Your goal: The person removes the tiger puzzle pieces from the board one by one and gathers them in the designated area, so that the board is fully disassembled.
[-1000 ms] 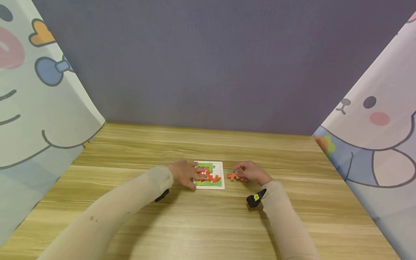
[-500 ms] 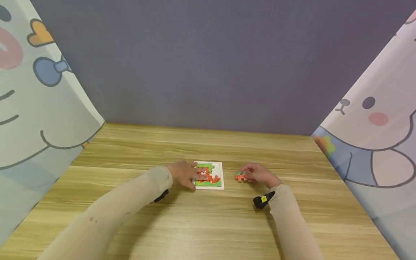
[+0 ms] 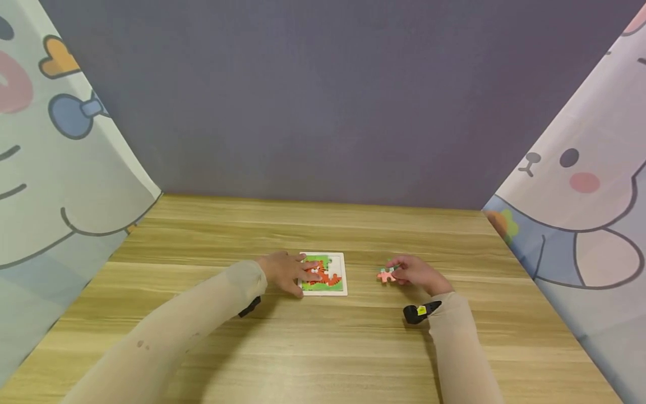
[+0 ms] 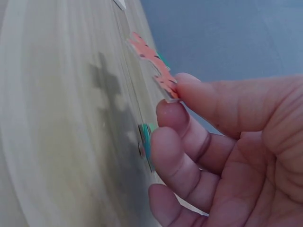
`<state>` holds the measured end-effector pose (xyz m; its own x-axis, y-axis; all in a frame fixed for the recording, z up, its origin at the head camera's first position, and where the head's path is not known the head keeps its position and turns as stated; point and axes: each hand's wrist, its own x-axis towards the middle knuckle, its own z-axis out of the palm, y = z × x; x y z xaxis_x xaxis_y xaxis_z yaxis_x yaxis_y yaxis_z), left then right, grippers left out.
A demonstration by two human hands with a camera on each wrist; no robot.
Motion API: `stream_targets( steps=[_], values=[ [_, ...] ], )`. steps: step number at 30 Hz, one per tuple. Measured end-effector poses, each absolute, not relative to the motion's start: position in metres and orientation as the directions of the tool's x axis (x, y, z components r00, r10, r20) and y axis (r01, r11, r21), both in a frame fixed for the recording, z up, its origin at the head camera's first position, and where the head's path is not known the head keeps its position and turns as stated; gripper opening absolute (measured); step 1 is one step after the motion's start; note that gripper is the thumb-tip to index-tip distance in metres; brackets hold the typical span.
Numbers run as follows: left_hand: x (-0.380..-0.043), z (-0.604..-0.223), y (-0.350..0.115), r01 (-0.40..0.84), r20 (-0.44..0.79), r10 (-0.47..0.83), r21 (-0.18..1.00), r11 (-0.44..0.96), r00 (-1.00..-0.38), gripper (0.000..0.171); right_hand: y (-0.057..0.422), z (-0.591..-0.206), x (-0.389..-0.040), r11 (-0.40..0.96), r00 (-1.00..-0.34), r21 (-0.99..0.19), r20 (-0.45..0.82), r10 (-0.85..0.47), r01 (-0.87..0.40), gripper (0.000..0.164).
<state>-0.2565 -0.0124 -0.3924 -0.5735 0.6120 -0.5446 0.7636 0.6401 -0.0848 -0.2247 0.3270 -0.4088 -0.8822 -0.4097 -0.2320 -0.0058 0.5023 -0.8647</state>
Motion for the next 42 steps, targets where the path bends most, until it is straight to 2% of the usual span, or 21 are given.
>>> stream_targets(
  steps=[15, 22, 33, 42],
  values=[
    [-0.258, -0.393, -0.015, 0.755, -0.539, 0.626, -0.029, 0.655, -0.564, 0.061, 0.338, -0.408, -0.216, 0.523, -0.898, -0.852, -0.252, -0.361, 0.029, 0.030],
    [-0.258, -0.392, -0.015, 0.753, -0.546, 0.624, -0.018, 0.658, -0.559, 0.061, 0.347, -0.409, -0.212, 0.534, -0.898, -0.845, -0.236, -0.370, 0.002, 0.028],
    [-0.258, -0.394, -0.013, 0.767, -0.547, 0.611, -0.093, 0.635, -0.572, 0.063, 0.349, -0.409, -0.207, 0.555, -0.890, -0.832, -0.257, -0.377, 0.005, 0.028],
    [-0.257, -0.394, -0.012, 0.770, -0.541, 0.622, -0.079, 0.634, -0.567, 0.062, 0.350, -0.408, -0.204, 0.529, -0.884, -0.848, -0.267, -0.384, 0.026, 0.032]
  ],
)
